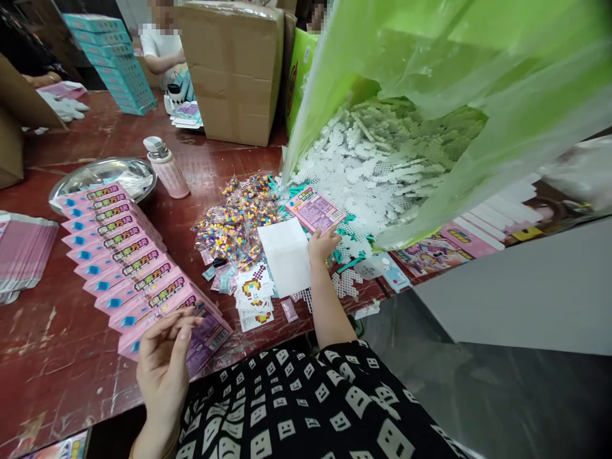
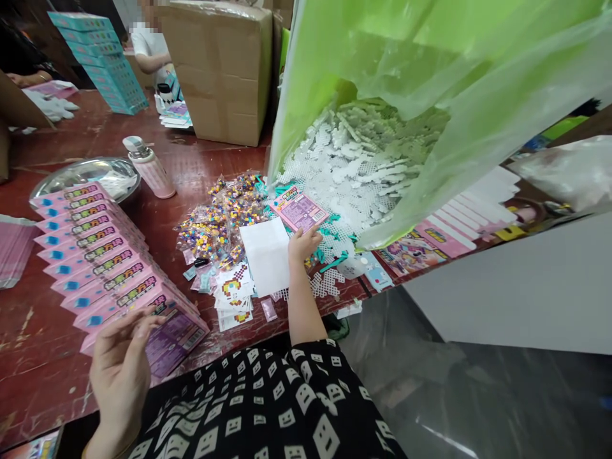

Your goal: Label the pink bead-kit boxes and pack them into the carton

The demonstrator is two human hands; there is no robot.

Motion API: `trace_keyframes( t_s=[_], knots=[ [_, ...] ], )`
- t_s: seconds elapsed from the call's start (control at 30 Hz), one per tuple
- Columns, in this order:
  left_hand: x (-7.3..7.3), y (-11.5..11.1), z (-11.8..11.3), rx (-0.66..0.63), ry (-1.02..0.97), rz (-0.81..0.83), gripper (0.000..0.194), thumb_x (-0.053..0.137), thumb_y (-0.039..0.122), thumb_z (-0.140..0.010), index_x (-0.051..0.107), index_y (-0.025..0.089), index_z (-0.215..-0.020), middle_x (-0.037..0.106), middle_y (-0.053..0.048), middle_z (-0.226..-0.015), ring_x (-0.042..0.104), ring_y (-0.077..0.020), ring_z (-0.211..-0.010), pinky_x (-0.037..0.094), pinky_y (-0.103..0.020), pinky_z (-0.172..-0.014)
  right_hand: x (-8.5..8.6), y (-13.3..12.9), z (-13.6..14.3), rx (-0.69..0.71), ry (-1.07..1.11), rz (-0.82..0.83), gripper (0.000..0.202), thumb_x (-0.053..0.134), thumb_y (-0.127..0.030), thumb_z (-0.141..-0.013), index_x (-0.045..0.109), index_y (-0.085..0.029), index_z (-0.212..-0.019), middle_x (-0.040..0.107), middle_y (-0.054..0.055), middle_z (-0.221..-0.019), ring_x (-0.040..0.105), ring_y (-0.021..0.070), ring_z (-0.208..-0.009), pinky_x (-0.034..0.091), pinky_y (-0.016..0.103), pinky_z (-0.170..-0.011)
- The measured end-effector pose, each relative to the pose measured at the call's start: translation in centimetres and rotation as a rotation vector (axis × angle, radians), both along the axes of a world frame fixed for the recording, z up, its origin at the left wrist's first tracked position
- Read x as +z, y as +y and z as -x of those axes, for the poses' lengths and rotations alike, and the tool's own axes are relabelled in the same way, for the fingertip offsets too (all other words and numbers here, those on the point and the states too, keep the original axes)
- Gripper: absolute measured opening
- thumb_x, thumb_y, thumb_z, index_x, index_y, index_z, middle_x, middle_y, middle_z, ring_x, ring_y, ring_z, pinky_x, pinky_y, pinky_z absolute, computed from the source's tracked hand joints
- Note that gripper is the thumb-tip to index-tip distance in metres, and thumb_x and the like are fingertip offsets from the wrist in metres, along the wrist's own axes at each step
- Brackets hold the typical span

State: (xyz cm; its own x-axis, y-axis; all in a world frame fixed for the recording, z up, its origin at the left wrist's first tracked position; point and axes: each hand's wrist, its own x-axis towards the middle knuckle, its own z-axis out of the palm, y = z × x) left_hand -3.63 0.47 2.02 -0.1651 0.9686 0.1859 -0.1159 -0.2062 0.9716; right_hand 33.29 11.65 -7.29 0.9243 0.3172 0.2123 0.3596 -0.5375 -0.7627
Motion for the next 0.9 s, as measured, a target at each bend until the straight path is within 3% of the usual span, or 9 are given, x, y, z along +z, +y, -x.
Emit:
trace_keyframes(
  t_s=[0.27,0.4,0.5,0.6,0.67,0.73,0.83,0.9],
  knots=[
    [-0.6,0.1,0.1,-0.015,0.023,0.004,0.021,0.070,0.021,-0.086,0.064,0.021,-0.106,0.071,-0.004,-0.105,0.070,-0.0129,-0.086,0.056,-0.027,-0.087,-1.0,0.3,-0.4,-0.004,0.028,0.018,0.057,0.051,-0.030,-0.088,0.047,-0.003,-0.139,0.045,0.020,-0.117,0.050,0.0312,-0.111,0.043,0.042,-0.098],
    [-1.0,0.3,0.0,-0.051,0.016,-0.042,0.023,0.067,0.015,-0.087,0.063,0.020,-0.109,0.071,-0.005,-0.108,0.071,-0.0123,-0.087,0.055,-0.025,-0.088,-1.1,0.5,-0.7,-0.017,0.011,0.029,0.052,0.053,-0.032,-0.086,0.054,-0.004,-0.130,0.048,0.021,-0.115,0.050,0.0322,-0.112,0.044,0.043,-0.096],
    [-0.6,-0.1,-0.1,-0.062,0.042,-0.080,0.021,0.064,0.013,-0.089,0.063,0.021,-0.109,0.070,-0.006,-0.107,0.071,-0.0121,-0.086,0.056,-0.024,-0.086,-0.3,0.0,-0.6,0.009,-0.021,0.028,0.060,0.056,-0.033,-0.082,0.049,-0.004,-0.135,0.049,0.024,-0.120,0.049,0.0354,-0.117,0.042,0.048,-0.098],
    [0.6,-1.2,0.2,-0.046,0.067,-0.144,0.019,0.061,0.012,-0.090,0.062,0.021,-0.107,0.069,-0.006,-0.108,0.071,-0.0137,-0.083,0.057,-0.027,-0.082,2.2,-0.8,-0.3,0.078,-0.014,0.010,0.063,0.057,-0.036,-0.079,0.051,-0.002,-0.131,0.050,0.028,-0.120,0.049,0.0434,-0.117,0.039,0.059,-0.097],
    [1.2,-1.2,1.2,0.026,0.086,-0.247,0.019,0.059,0.012,-0.091,0.061,0.022,-0.107,0.068,-0.006,-0.106,0.070,-0.0150,-0.082,0.057,-0.031,-0.079,4.1,-0.8,-0.4,0.110,-0.005,-0.016,0.061,0.057,-0.039,-0.079,0.053,0.001,-0.124,0.048,0.035,-0.121,0.042,0.0522,-0.123,0.030,0.069,-0.099],
    [1.2,-0.2,3.4,0.192,0.145,-0.370,0.018,0.059,0.014,-0.091,0.061,0.023,-0.107,0.069,-0.006,-0.102,0.069,-0.0159,-0.083,0.056,-0.033,-0.079,5.6,-0.3,-0.1,0.141,-0.018,-0.068,0.065,0.061,-0.041,-0.078,0.051,0.001,-0.126,0.042,0.040,-0.126,0.034,0.0571,-0.128,0.025,0.074,-0.100],
    [0.1,3.5,8.7,0.563,0.189,-0.349,0.016,0.062,0.024,-0.090,0.061,0.021,-0.106,0.069,-0.006,-0.101,0.066,-0.0174,-0.092,0.052,-0.034,-0.088,6.3,-0.1,3.1,0.333,-0.160,-0.295,0.054,0.063,-0.038,-0.079,0.055,-0.010,-0.125,0.053,0.029,-0.119,0.054,0.0459,-0.112,0.043,0.064,-0.092],
    [-1.1,7.5,12.3,0.691,0.081,-0.173,0.020,0.057,0.035,-0.093,0.060,0.020,-0.106,0.068,-0.009,-0.108,0.065,-0.0193,-0.100,0.048,-0.038,-0.098,5.6,-1.4,7.5,0.666,-0.268,-0.438,0.042,0.060,-0.037,-0.084,0.059,-0.016,-0.119,0.060,0.017,-0.101,0.062,0.0369,-0.096,0.049,0.060,-0.087]
  ],
)
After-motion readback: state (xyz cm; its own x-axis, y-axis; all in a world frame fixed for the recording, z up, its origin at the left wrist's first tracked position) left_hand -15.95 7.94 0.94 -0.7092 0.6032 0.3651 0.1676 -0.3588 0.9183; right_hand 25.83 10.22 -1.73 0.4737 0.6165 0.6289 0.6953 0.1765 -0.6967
